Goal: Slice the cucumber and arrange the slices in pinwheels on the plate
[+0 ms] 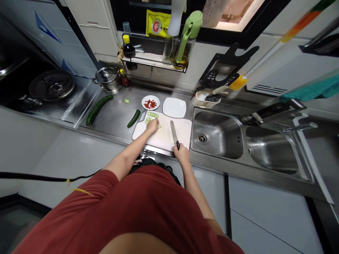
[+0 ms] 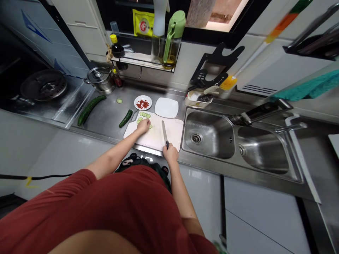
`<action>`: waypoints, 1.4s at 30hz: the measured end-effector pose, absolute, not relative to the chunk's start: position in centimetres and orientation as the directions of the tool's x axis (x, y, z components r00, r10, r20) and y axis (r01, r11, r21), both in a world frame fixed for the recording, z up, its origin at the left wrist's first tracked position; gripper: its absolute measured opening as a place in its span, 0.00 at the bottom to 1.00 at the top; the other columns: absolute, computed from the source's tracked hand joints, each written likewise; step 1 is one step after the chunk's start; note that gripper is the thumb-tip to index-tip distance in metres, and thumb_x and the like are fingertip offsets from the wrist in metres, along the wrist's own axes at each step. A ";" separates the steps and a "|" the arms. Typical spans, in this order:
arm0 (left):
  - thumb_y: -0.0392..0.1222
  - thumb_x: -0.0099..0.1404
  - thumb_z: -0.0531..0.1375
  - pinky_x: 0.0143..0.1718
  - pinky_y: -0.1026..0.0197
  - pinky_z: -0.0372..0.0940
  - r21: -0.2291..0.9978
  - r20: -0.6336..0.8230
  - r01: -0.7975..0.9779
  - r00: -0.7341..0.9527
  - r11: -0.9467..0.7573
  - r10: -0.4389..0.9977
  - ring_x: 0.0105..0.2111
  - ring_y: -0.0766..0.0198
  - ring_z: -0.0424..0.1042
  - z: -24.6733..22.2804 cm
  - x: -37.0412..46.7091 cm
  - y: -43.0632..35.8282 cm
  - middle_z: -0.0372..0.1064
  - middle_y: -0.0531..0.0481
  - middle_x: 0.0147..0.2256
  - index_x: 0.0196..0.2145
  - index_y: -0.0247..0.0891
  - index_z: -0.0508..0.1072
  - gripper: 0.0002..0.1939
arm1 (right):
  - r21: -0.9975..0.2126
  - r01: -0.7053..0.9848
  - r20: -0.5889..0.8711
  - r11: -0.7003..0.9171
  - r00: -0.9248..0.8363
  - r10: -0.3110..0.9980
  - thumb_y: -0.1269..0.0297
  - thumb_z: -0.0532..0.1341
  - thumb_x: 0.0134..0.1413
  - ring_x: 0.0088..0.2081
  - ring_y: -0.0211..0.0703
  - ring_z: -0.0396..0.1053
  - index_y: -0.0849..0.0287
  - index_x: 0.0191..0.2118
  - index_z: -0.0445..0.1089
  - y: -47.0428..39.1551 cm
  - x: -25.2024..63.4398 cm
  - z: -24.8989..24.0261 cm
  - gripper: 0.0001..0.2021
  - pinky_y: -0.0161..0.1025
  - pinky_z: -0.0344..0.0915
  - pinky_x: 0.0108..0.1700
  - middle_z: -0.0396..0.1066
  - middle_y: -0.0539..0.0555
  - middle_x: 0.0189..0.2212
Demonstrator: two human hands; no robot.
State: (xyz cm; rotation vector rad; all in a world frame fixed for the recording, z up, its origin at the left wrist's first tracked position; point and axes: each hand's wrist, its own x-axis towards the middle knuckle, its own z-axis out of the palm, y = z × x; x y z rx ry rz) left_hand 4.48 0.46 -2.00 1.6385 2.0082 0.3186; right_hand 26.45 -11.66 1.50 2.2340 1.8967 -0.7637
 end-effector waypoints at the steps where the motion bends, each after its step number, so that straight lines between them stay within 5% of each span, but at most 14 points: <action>1: 0.35 0.65 0.52 0.43 0.59 0.61 0.502 -0.238 0.827 -0.148 0.252 0.960 0.43 0.58 0.71 -2.0 4.3 0.2 0.73 0.46 0.42 0.41 0.42 0.72 0.11 | -0.231 0.950 -0.441 -0.212 0.092 0.893 0.54 0.46 0.65 0.47 0.53 0.71 0.62 0.53 0.68 -11.7 26.5 1.5 0.23 0.42 0.63 0.46 0.73 0.64 0.43; 17: 0.33 0.62 0.53 0.44 0.62 0.62 0.561 -0.136 0.713 -0.424 0.422 0.896 0.41 0.62 0.72 -1.6 -0.8 -1.7 0.75 0.49 0.38 0.45 0.42 0.73 0.16 | -0.245 0.947 -0.443 -0.210 0.083 0.893 0.53 0.46 0.64 0.47 0.54 0.71 0.63 0.53 0.68 -11.7 26.5 1.5 0.24 0.43 0.63 0.45 0.73 0.65 0.43; 36: 0.34 0.66 0.49 0.48 0.63 0.61 0.529 -0.114 0.754 -0.392 0.390 0.913 0.43 0.62 0.71 -1.9 -2.8 -2.3 0.74 0.48 0.41 0.50 0.41 0.70 0.18 | -0.228 0.951 -0.446 -0.207 0.087 0.891 0.52 0.46 0.64 0.47 0.52 0.71 0.61 0.52 0.68 -11.6 26.6 1.5 0.23 0.42 0.64 0.46 0.74 0.64 0.43; 42: 0.34 0.64 0.52 0.54 0.61 0.59 0.469 -0.031 0.837 -0.305 0.283 0.952 0.49 0.57 0.67 -2.5 -2.7 -3.0 0.71 0.43 0.46 0.43 0.39 0.75 0.14 | -0.232 0.951 -0.445 -0.205 0.084 0.892 0.53 0.46 0.64 0.47 0.53 0.71 0.61 0.52 0.68 -11.6 26.7 1.4 0.23 0.42 0.64 0.45 0.74 0.64 0.43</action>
